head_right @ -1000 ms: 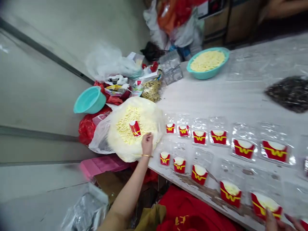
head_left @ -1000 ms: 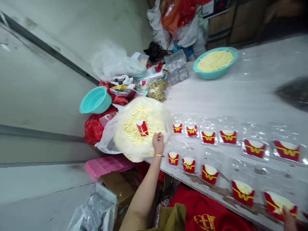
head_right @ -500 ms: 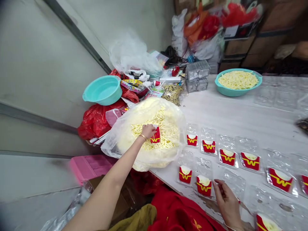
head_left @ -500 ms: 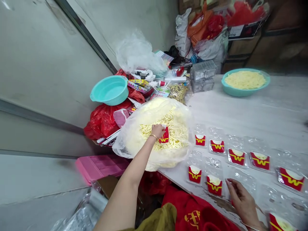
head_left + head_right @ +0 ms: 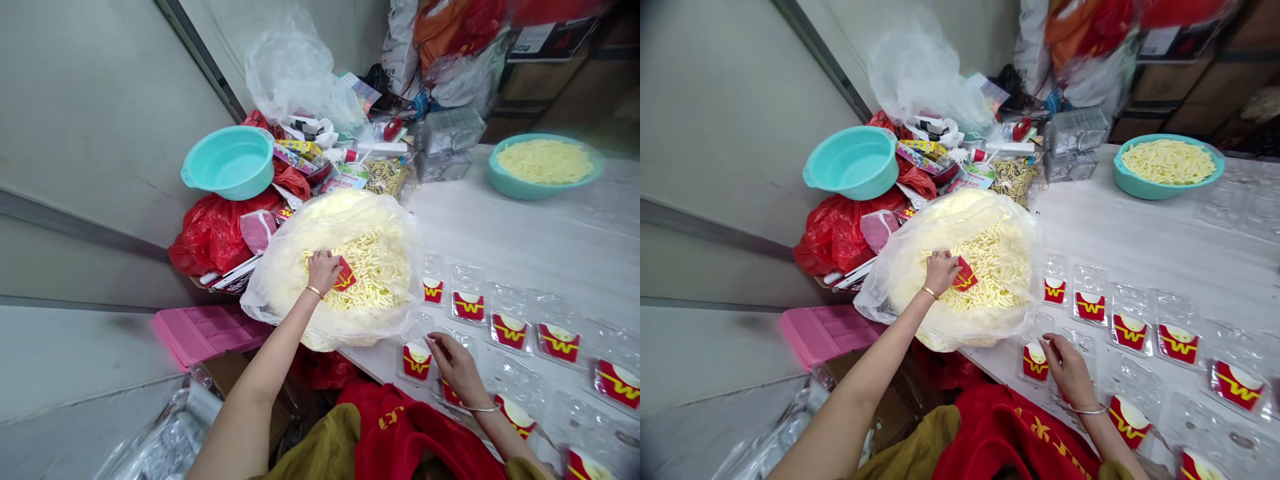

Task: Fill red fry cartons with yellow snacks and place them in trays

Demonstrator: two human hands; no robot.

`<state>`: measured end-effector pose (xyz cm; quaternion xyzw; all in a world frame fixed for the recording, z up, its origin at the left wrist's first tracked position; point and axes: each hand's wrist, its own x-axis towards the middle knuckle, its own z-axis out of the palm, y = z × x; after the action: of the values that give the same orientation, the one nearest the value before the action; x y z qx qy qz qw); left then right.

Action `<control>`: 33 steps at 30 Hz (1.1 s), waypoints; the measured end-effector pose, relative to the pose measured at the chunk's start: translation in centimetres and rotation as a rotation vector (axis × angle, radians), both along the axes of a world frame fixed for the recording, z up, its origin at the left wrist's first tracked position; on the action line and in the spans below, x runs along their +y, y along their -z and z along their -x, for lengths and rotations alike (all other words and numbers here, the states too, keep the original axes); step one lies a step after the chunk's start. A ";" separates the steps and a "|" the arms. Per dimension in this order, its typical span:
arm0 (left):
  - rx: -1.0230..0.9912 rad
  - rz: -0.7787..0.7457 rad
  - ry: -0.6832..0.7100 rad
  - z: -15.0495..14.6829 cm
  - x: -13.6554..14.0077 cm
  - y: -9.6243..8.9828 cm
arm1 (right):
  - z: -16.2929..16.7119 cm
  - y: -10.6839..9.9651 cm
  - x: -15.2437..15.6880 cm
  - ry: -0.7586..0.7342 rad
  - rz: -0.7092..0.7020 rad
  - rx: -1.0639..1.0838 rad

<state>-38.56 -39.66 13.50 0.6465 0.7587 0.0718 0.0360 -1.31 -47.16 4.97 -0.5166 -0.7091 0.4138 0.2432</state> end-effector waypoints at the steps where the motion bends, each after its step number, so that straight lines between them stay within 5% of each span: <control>1: -0.003 0.007 0.004 0.2 0.0 0.1 | 0.3 -0.1 0.2 -0.009 -0.001 -0.005; 8: -0.048 -0.018 0.029 3.3 0.7 -0.7 | 0.7 -0.2 0.4 -0.040 -0.023 -0.030; 11: -0.109 -0.218 -0.078 4.1 0.5 -2.9 | 1.1 -1.2 0.4 -0.069 -0.063 -0.058; 14: -0.263 -0.433 -0.129 1.6 -0.9 -4.8 | 3.1 -3.9 0.8 -0.094 -0.215 -0.080; 16: -0.443 -0.390 -0.039 -2.3 -2.5 -5.2 | 5.3 -5.9 1.1 -0.110 -0.340 -0.096; 19: -0.713 -0.152 0.131 -9.0 -5.1 -3.9 | 8.6 -7.4 1.5 -0.181 -0.400 -0.113; 23: -0.867 0.067 0.248 -12.4 -6.2 -0.6 | 9.3 -4.9 1.1 -0.196 -0.269 -0.079; 30: -0.165 0.316 0.537 -8.9 -1.1 4.2 | 5.2 -1.3 -0.3 -0.010 -0.070 -0.127; 33: -0.092 0.392 0.578 -9.6 0.2 5.6 | 4.7 -1.3 -0.2 0.021 -0.036 -0.132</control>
<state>-28.92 -39.44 7.88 0.8115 0.5411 -0.0594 0.2123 -6.01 -47.35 6.27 -0.5455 -0.7256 0.3634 0.2095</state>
